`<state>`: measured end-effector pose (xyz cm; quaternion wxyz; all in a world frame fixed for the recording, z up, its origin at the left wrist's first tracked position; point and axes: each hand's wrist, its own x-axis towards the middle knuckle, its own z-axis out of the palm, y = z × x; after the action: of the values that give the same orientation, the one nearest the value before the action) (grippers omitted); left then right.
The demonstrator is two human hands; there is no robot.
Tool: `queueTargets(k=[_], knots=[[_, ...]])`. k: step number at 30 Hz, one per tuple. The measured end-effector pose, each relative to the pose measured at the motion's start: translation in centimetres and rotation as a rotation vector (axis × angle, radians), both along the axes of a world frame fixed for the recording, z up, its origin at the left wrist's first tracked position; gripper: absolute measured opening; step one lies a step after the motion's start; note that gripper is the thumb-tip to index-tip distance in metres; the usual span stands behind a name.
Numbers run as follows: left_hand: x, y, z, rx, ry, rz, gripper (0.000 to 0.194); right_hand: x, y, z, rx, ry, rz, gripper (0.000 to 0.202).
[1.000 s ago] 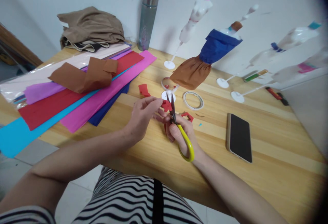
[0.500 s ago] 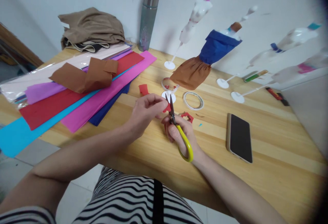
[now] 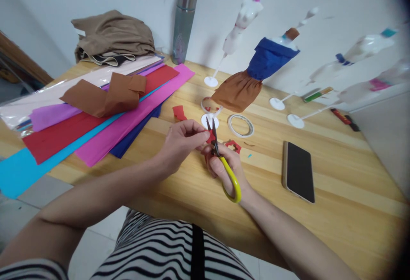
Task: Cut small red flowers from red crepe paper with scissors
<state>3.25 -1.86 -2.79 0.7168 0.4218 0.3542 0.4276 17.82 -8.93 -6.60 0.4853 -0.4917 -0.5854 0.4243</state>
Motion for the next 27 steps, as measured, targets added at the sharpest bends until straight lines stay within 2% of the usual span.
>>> queueTargets(k=[5, 15, 27], knots=[[0.20, -0.50, -0.29, -0.065, -0.035, -0.012, 0.018, -0.16, 0.17, 0.47, 0.032, 0.015, 0.022, 0.049], [0.15, -0.66, -0.64, -0.058, -0.025, -0.015, 0.016, -0.23, 0.14, 0.41, 0.040, 0.048, 0.080, 0.045], [0.05, -0.90, -0.85, -0.028, -0.003, -0.018, 0.016, -0.18, -0.18, 0.10, 0.009, 0.056, 0.053, 0.045]])
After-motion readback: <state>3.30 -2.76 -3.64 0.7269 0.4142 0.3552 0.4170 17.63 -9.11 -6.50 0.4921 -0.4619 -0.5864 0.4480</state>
